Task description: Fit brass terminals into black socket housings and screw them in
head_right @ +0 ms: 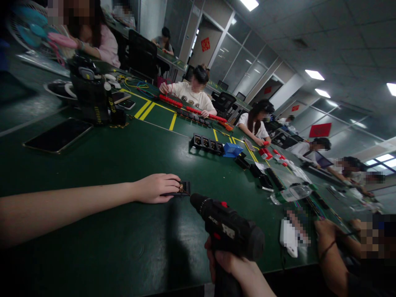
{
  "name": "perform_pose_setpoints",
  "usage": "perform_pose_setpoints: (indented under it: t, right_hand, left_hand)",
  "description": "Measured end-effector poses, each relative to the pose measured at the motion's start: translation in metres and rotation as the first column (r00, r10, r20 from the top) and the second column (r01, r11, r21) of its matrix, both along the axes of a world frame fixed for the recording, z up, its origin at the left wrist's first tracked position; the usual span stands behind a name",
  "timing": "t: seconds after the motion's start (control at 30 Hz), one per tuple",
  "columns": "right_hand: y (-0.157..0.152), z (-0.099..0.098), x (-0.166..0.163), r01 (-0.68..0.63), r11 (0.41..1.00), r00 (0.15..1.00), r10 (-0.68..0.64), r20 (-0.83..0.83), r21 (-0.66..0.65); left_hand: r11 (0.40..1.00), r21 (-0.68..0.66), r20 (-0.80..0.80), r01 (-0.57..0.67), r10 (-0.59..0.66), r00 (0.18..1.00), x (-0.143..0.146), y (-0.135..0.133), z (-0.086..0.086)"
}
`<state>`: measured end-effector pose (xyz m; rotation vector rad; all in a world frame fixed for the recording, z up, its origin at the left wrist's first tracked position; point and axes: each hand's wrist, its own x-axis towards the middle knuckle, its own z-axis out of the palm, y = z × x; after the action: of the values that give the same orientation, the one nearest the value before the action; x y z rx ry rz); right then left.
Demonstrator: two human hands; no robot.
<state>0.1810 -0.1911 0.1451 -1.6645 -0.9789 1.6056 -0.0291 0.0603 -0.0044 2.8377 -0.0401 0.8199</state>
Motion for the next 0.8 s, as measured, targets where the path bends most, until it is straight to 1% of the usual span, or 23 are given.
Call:
perform_pose_setpoints:
  t: [0.13,0.27,0.37,0.5,0.63,0.8]
  right_hand:
    - [0.000,-0.006,0.001,0.018,1.000,1.000,-0.018,-0.025,0.015]
    - [0.003,-0.012,0.005,0.016,1.000,0.998,-0.017,-0.054,-0.007]
    - [0.004,-0.011,0.005,-0.006,1.000,0.999,0.006,-0.052,-0.005]
    - [0.003,-0.004,0.001,-0.032,0.999,0.998,0.033,-0.045,0.023]
    - [-0.001,-0.003,-0.003,0.011,1.000,0.999,-0.011,-0.053,0.005]
    - [-0.003,-0.012,-0.002,0.041,0.999,0.995,-0.040,-0.090,0.012]
  left_hand:
    - [1.000,-0.003,0.010,0.002,-0.002,1.000,0.000,0.000,-0.001]
    - [1.000,-0.011,0.023,0.008,-0.008,1.000,0.001,0.000,-0.002]
    - [1.000,0.001,-0.002,0.002,-0.002,1.000,0.001,0.000,-0.002]
    - [1.000,0.010,-0.011,-0.008,0.008,1.000,0.000,0.000,-0.002]
    - [1.000,-0.001,0.003,0.005,-0.005,1.000,0.001,0.000,-0.001]
    - [1.000,-0.005,-0.001,0.008,-0.008,1.000,0.001,0.001,-0.002]
